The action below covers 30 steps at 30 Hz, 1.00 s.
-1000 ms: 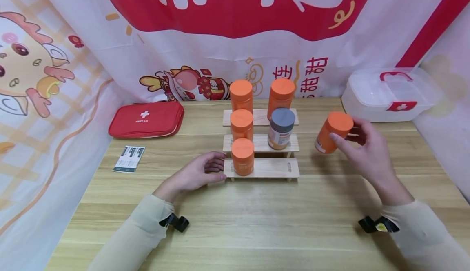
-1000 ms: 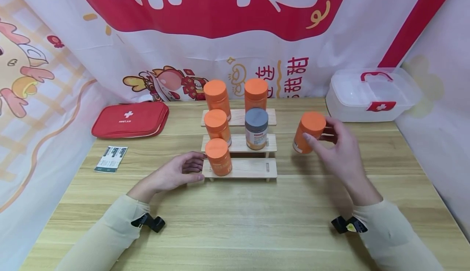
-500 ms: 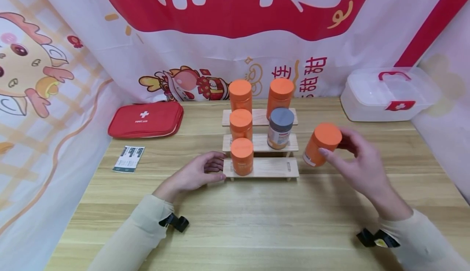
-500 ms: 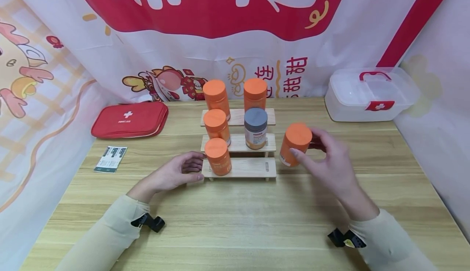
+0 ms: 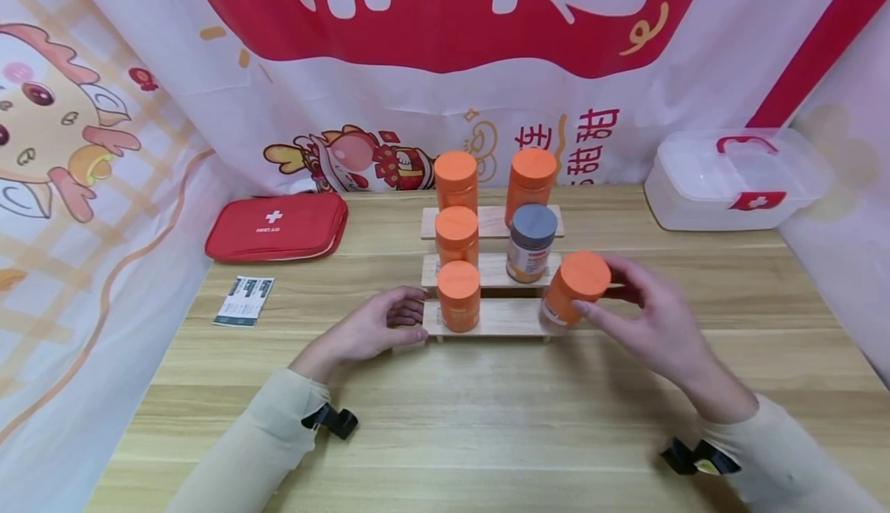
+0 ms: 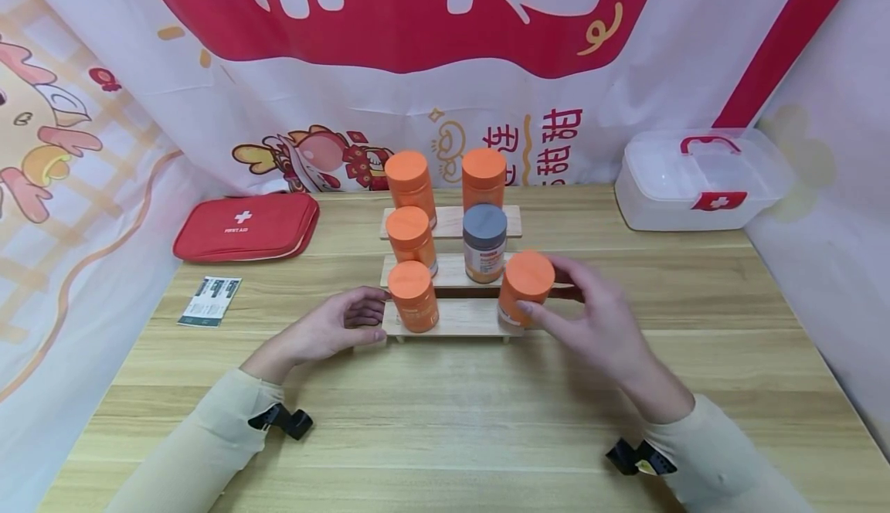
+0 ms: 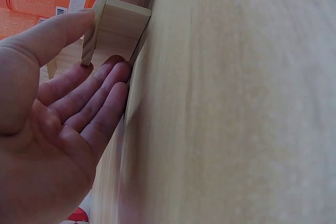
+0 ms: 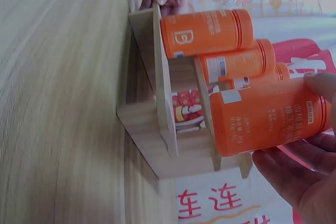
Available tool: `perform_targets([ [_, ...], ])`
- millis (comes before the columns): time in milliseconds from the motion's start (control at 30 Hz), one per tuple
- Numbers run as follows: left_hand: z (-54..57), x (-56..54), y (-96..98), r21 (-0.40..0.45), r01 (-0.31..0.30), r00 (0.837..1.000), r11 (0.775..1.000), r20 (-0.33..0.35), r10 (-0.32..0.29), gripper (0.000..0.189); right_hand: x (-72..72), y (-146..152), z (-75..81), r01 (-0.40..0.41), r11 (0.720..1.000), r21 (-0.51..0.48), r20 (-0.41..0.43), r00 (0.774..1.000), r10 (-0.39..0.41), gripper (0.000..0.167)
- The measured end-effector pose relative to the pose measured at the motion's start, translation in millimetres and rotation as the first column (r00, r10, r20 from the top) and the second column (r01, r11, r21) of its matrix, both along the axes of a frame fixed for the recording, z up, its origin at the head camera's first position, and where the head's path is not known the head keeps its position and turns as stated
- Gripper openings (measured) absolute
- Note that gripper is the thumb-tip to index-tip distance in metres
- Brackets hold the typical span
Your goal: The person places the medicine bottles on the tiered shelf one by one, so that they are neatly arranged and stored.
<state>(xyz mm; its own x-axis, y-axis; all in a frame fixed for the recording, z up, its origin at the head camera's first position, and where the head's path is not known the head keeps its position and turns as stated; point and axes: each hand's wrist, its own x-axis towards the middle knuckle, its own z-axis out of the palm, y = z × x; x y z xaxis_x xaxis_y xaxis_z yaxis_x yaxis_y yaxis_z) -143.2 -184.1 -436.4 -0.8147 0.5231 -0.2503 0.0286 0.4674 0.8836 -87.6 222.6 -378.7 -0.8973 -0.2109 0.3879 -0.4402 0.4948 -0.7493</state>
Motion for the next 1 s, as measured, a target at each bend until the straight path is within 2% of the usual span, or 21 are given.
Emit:
perform_targets([
  [200,-0.6,0.1,-1.1,-0.004,0.000,1.000,1.000,-0.004,0.000,0.064,-1.3,-12.6,0.3,-0.009,1.000,0.002,0.101,0.995,0.009,0.058],
  [400,-1.6,0.0,-1.1,0.002,0.005,1.000,1.000,-0.014,-0.005,0.064,-2.1,-26.1,-1.0,-0.044,0.998,-0.040,0.191,0.980,0.051,0.058],
  [733,0.7,1.1,-0.2,0.002,0.006,1.000,1.000,-0.007,-0.006,0.064,-5.8,-35.6,-9.2,-0.061,0.997,-0.054,0.214,0.974,0.072,0.057],
  [1000,-0.2,1.4,-1.4,0.013,0.014,1.000,1.000,-0.009,-0.013,0.063,-8.7,-41.2,-9.3,-0.014,1.000,0.011,0.248,0.969,0.011,0.057],
])
